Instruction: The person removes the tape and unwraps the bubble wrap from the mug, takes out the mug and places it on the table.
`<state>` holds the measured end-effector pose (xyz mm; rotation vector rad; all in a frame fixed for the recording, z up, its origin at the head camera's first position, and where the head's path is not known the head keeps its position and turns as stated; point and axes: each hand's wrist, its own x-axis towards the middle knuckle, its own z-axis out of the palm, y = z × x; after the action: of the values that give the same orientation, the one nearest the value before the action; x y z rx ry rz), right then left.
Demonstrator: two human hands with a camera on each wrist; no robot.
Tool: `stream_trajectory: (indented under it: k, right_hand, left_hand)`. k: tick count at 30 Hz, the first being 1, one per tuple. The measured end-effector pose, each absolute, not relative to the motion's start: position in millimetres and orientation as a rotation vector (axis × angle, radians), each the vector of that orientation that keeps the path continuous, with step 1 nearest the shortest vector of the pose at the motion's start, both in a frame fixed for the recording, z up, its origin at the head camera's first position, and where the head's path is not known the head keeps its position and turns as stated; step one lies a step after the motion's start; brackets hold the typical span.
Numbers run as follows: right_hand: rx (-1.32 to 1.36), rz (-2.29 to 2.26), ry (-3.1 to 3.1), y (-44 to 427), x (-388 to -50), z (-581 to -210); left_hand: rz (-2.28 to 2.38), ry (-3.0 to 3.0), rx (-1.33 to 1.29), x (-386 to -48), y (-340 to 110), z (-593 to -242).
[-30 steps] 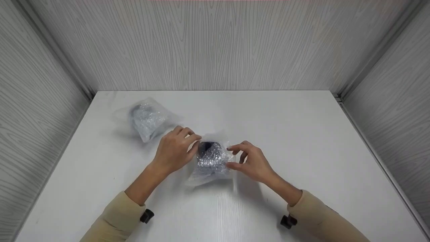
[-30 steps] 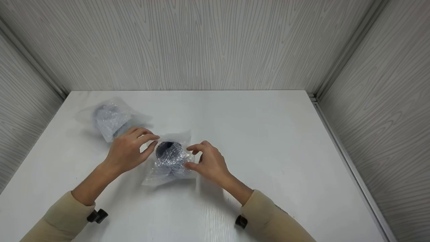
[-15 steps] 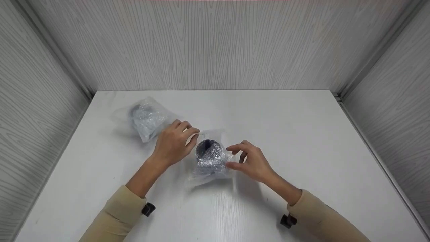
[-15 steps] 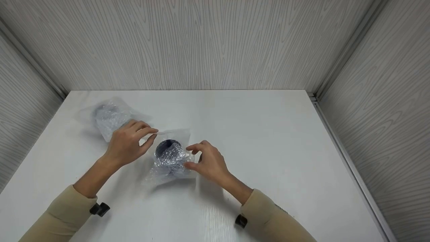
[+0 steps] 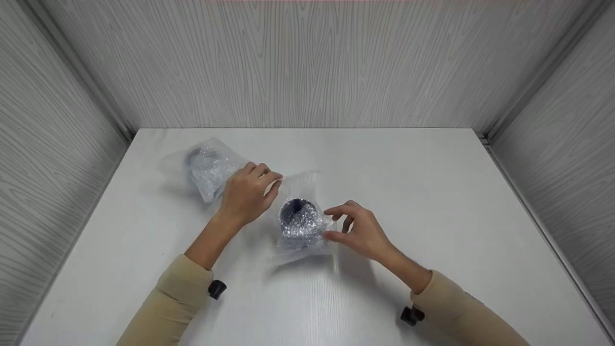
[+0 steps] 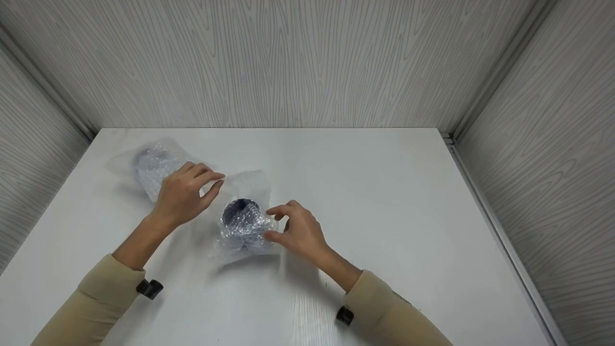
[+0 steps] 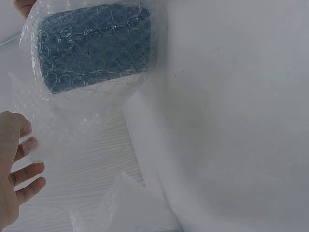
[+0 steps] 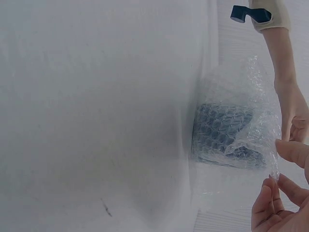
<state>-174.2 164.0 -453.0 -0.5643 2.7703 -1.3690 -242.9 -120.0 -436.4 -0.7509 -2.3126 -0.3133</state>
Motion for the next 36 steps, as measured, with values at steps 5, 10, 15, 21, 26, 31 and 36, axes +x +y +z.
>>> stream_trajectory:
  k: [5,10,15,21,26,31,36]
  right_hand:
    - [-0.552,-1.362,2.765,164.0,-174.6,-453.0]
    - [-0.544,-1.353,2.761,164.0,-175.3,-453.7]
    - [-0.538,-1.360,2.757,164.1,-175.2,-454.2]
    - [-0.522,-1.363,2.744,164.1,-174.6,-452.4]
    - [-0.525,-1.361,2.755,163.8,-174.5,-452.2]
    - [-0.550,-1.379,2.764,163.6,-175.6,-453.7]
    - [-0.553,-1.381,2.761,163.9,-175.6,-454.1]
  left_hand:
    - [-0.352,-2.344,-0.701,-250.5,-122.6,-439.4]
    - [-0.387,-2.344,-0.655,-256.3,-127.0,-443.0]
    - [-0.400,-2.346,-0.625,-261.7,-131.4,-446.4]
    - [-0.380,-2.363,-0.587,-266.5,-135.4,-448.9]
    - [-0.419,-2.400,-0.542,-268.1,-136.9,-448.1]
    - [-0.465,-2.420,-0.508,-270.0,-137.1,-447.0]
    - [-0.470,-2.417,-0.486,-270.5,-137.9,-447.1]
